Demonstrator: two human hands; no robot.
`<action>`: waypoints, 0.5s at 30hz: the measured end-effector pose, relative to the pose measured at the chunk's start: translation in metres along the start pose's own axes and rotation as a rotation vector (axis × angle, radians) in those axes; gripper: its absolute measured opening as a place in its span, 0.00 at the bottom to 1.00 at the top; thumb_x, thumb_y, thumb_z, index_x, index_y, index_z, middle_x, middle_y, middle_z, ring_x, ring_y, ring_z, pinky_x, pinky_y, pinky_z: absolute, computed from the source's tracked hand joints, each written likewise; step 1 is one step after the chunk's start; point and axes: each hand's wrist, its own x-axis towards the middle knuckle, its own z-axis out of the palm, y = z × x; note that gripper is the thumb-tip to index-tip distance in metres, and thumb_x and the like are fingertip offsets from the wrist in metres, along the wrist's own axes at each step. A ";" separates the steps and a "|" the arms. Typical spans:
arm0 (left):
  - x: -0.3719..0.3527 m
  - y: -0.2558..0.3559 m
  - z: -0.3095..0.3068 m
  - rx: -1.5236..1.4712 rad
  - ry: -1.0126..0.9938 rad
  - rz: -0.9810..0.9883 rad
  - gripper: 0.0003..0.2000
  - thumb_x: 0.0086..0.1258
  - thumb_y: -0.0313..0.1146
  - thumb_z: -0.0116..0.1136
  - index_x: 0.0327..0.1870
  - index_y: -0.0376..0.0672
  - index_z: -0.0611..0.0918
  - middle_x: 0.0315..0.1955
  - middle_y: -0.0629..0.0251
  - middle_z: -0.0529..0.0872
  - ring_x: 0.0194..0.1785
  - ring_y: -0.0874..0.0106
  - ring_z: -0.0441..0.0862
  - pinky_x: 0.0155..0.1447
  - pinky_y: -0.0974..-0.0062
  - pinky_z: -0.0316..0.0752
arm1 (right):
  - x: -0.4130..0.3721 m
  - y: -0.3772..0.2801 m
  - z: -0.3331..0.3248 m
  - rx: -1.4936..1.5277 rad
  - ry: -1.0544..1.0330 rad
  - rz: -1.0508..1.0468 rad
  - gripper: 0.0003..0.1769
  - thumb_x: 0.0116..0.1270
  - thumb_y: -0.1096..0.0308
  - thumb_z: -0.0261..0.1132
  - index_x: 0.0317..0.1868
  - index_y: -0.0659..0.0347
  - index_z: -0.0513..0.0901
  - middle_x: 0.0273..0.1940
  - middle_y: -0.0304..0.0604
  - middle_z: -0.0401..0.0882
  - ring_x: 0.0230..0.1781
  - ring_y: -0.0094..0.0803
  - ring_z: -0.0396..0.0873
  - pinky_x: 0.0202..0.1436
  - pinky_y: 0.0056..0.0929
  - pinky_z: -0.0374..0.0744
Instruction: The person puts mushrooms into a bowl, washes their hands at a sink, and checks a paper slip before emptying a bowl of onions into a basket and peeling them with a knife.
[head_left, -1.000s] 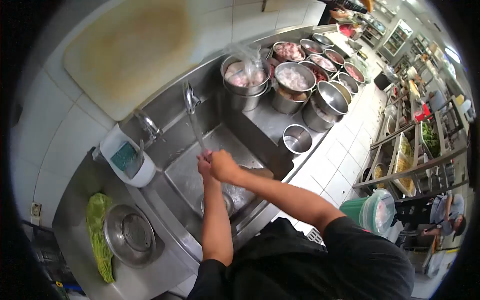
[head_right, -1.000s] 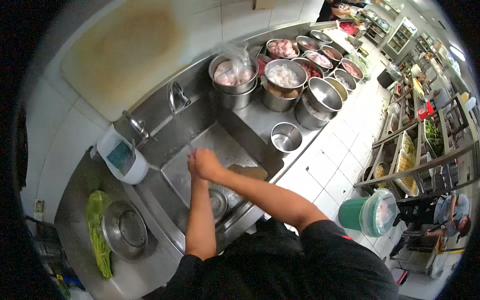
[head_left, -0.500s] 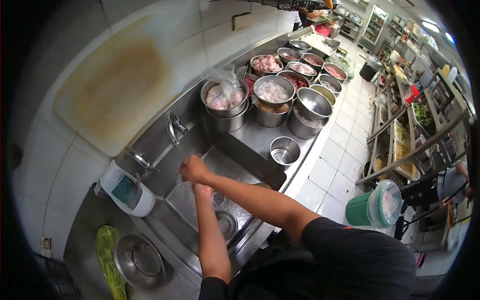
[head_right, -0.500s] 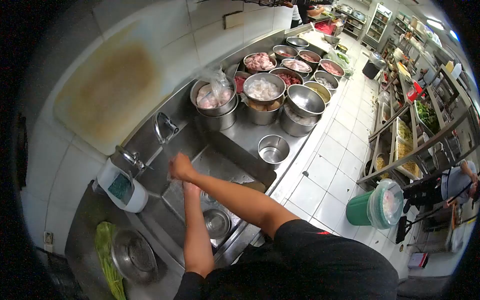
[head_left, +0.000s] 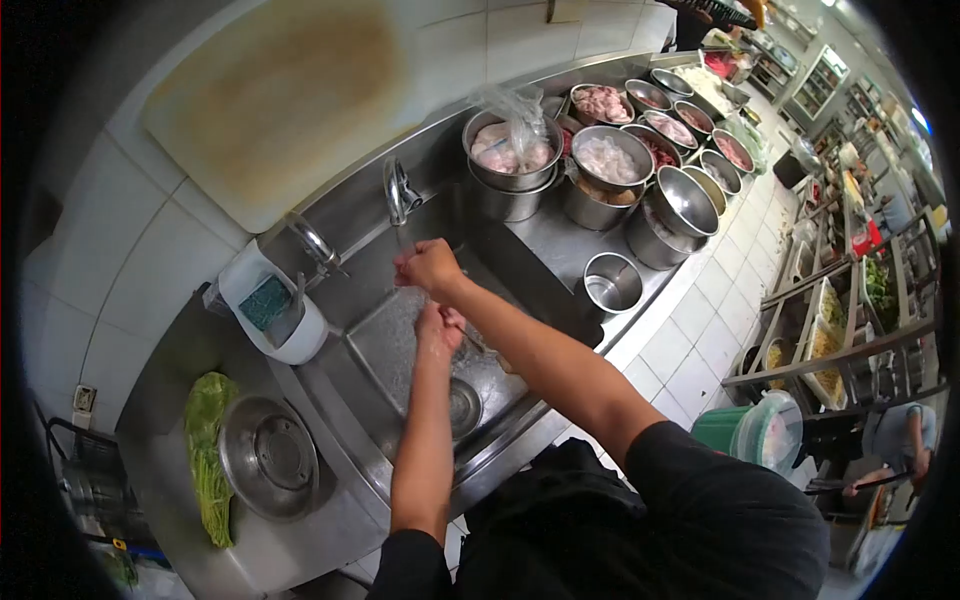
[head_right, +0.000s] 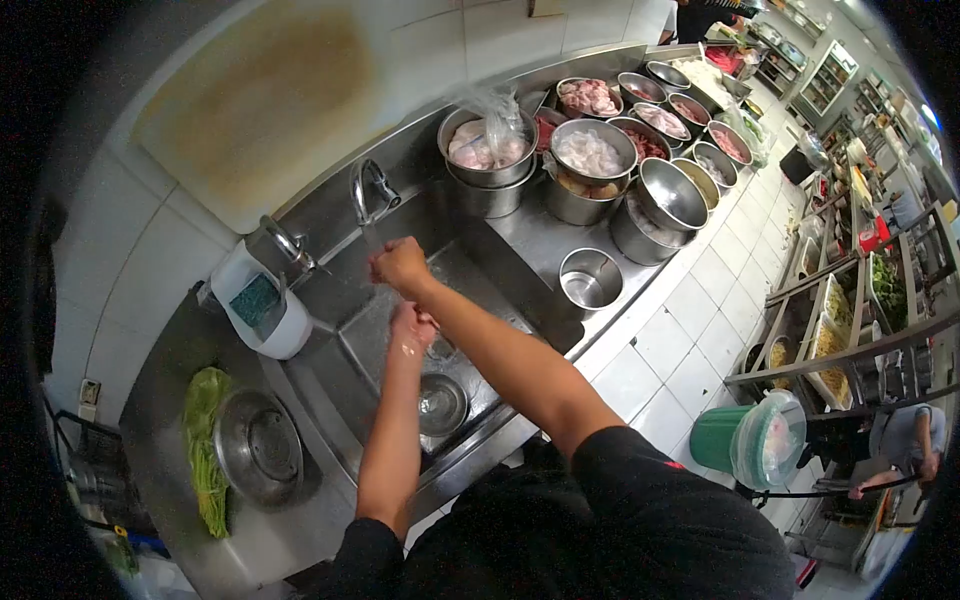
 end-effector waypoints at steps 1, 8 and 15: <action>-0.003 -0.013 -0.004 0.004 0.019 -0.036 0.09 0.75 0.33 0.49 0.30 0.48 0.74 0.21 0.72 0.72 0.19 0.79 0.66 0.19 0.82 0.62 | 0.016 0.009 -0.004 0.087 -0.059 0.058 0.04 0.62 0.80 0.62 0.36 0.69 0.83 0.36 0.45 0.82 0.36 0.38 0.83 0.40 0.35 0.84; 0.020 -0.019 -0.011 -0.011 -0.282 0.121 0.16 0.73 0.38 0.57 0.59 0.49 0.75 0.52 0.67 0.81 0.52 0.63 0.79 0.53 0.60 0.77 | 0.022 0.022 -0.005 -1.720 -0.408 -0.617 0.18 0.51 0.58 0.67 0.43 0.52 0.89 0.41 0.43 0.87 0.43 0.40 0.85 0.48 0.40 0.80; 0.023 0.034 0.034 0.017 -0.365 0.205 0.15 0.70 0.38 0.62 0.55 0.49 0.76 0.50 0.69 0.79 0.52 0.72 0.77 0.55 0.66 0.76 | -0.006 -0.021 0.001 -0.703 0.063 -0.210 0.12 0.51 0.67 0.68 0.36 0.63 0.89 0.33 0.53 0.86 0.34 0.44 0.86 0.42 0.37 0.81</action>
